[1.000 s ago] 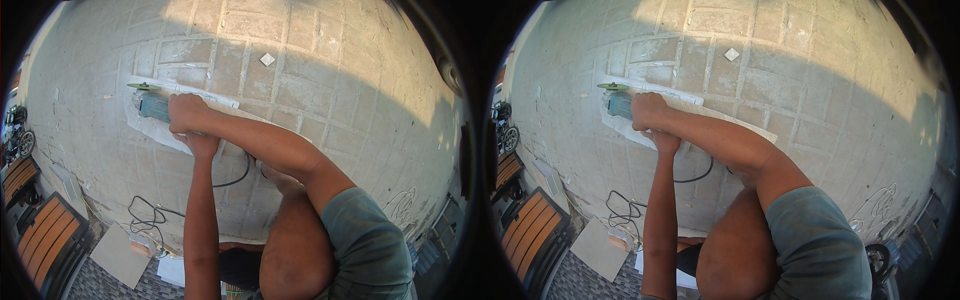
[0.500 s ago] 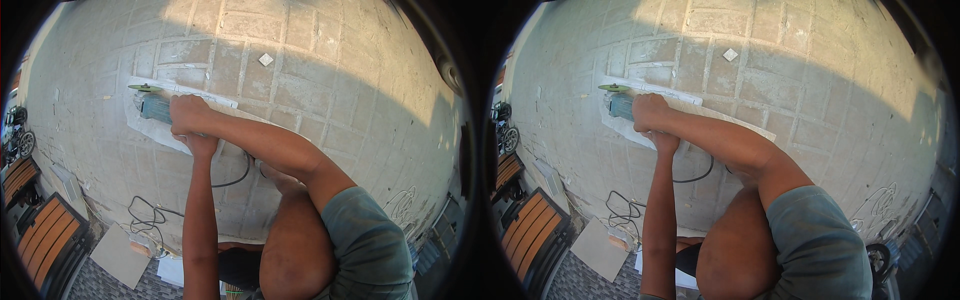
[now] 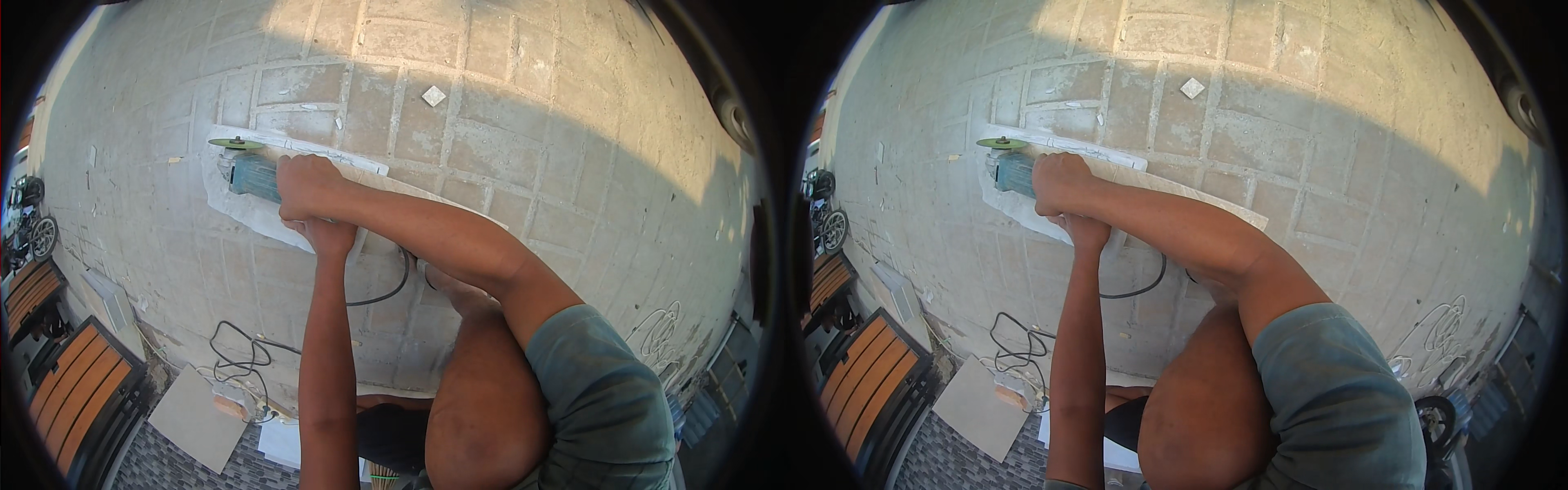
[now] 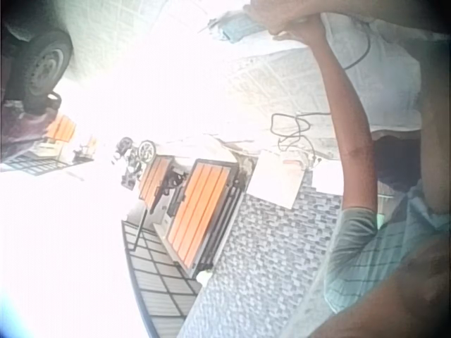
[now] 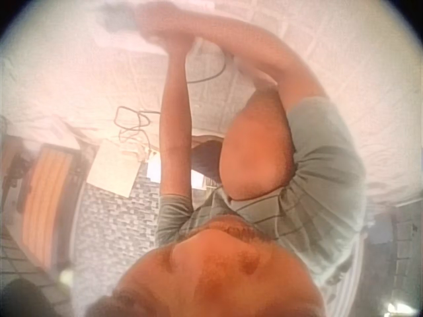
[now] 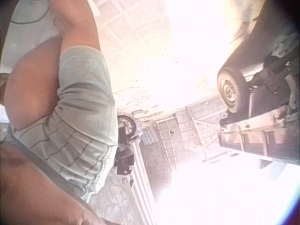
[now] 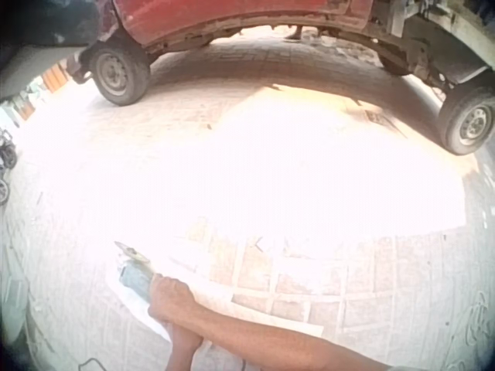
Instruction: The person cuts a stone tile using an angle grinder, holding the tool with both hands to move the blade along a line while stabilizing the tile on the ground.
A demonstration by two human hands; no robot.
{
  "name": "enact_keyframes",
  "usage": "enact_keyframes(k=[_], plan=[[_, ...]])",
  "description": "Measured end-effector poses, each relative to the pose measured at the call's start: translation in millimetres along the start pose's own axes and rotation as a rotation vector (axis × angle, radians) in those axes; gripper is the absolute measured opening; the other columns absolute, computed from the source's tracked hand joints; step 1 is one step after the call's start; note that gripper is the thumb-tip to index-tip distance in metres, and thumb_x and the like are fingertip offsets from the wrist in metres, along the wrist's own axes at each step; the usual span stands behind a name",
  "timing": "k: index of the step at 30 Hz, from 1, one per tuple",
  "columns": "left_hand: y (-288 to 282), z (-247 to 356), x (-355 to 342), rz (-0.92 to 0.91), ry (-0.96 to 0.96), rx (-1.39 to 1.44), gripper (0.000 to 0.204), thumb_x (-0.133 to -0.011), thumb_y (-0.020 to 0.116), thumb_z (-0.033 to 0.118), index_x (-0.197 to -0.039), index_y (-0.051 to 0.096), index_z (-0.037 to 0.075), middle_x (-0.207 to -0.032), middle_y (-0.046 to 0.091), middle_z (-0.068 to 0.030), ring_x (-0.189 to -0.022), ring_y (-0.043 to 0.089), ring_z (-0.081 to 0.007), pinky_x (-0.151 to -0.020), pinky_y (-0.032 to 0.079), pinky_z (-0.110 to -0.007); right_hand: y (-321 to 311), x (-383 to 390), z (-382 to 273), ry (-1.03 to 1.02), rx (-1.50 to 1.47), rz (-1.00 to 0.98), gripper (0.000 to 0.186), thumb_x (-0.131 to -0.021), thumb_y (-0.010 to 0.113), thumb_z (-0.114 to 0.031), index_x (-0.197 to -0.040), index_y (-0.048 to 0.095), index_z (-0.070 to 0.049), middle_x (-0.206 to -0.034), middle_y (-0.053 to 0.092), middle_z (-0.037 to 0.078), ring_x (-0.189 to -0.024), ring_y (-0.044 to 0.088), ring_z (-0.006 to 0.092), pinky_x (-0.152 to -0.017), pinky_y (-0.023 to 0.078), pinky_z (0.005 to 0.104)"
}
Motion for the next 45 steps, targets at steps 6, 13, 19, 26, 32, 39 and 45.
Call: enact_keyframes(k=[6,13,19,26,32,39,45], plan=[[-2.1,7.5,-0.5,0.107,0.005,0.03,0.084,-0.079,0.079,0.039,-0.152,0.044,0.016,-0.157,0.046,-0.011,-0.151,0.03,-0.0286,-0.119,0.015,-0.053,-0.3,1.7,2.3,0.023,0.004,0.012,0.046,-0.062,0.076,-0.015,-0.102,0.067,0.006,-0.095,0.075,0.024,-0.09,0.076,0.0349,-0.076,0.06,0.0408],[-1.7,5.9,1.0,0.127,0.008,0.03,0.087,-0.076,0.081,0.039,-0.151,0.045,0.015,-0.156,0.047,-0.0109,-0.147,0.034,-0.0295,-0.116,0.019,-0.052,-1.0,4.5,3.0,0.019,-0.006,0.006,0.046,-0.061,0.076,-0.015,-0.101,0.067,0.005,-0.094,0.074,0.023,-0.09,0.075,0.0354,-0.076,0.06,0.0407],[2.2,2.4,-0.2,0.098,0.008,0.026,0.086,-0.075,0.083,0.039,-0.15,0.046,0.015,-0.154,0.049,-0.0109,-0.144,0.037,-0.0296,-0.113,0.021,-0.051,-1.6,7.2,4.8,0.025,-0.011,-0.003,0.046,-0.058,0.076,-0.013,-0.099,0.066,0.005,-0.093,0.074,0.023,-0.087,0.075,0.0355,-0.074,0.059,0.0406],[6.5,-2.6,0.4,0.146,0.067,0.03,0.085,-0.076,0.083,0.042,-0.148,0.048,0.014,-0.152,0.052,-0.0121,-0.143,0.041,-0.0321,-0.113,0.017,-0.057,0.6,9.2,7.1,0.02,0.002,0.027,0.046,-0.057,0.076,-0.013,-0.098,0.065,0.006,-0.091,0.074,0.023,-0.086,0.075,0.0359,-0.073,0.059,0.0403],[12.1,-8.7,1.2,0.096,0.036,0.065,0.092,-0.075,0.084,0.042,-0.153,0.043,0.017,-0.157,0.047,-0.0126,-0.151,0.034,-0.034,-0.12,0.003,-0.065,1.4,9.2,9.2,-0.003,0.003,0.035,0.047,-0.057,0.076,-0.013,-0.098,0.064,0.006,-0.091,0.074,0.024,-0.087,0.075,0.0362,-0.074,0.059,0.0407],[11.1,-10.4,3.1,0.084,0.039,0.067,0.096,-0.074,0.085,0.042,-0.155,0.041,0.017,-0.159,0.045,-0.012,-0.152,0.033,-0.0348,-0.12,-0.003,-0.071,1.5,11.4,10.1,-0.015,0.019,0.033,0.049,-0.056,0.078,-0.016,-0.098,0.065,0.006,-0.09,0.073,0.021,-0.086,0.074,0.0345,-0.074,0.059,0.04],[7.6,-6.4,3.0,0.098,0.015,0.106,0.099,-0.073,0.087,0.044,-0.156,0.04,0.017,-0.159,0.046,-0.011,-0.152,0.033,-0.0352,-0.118,-0.007,-0.074,-1.5,11.3,9.0,0.014,0.03,0.002,0.051,-0.056,0.079,-0.018,-0.099,0.066,0.005,-0.092,0.074,0.021,-0.088,0.074,0.0339,-0.075,0.059,0.0394]])
Point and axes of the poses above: each hand's wrist, its own x-axis away from the middle knuckle, its own y-axis out of the palm, z = x × y, the point moved 3 cm from there along -x, towards the middle knuckle
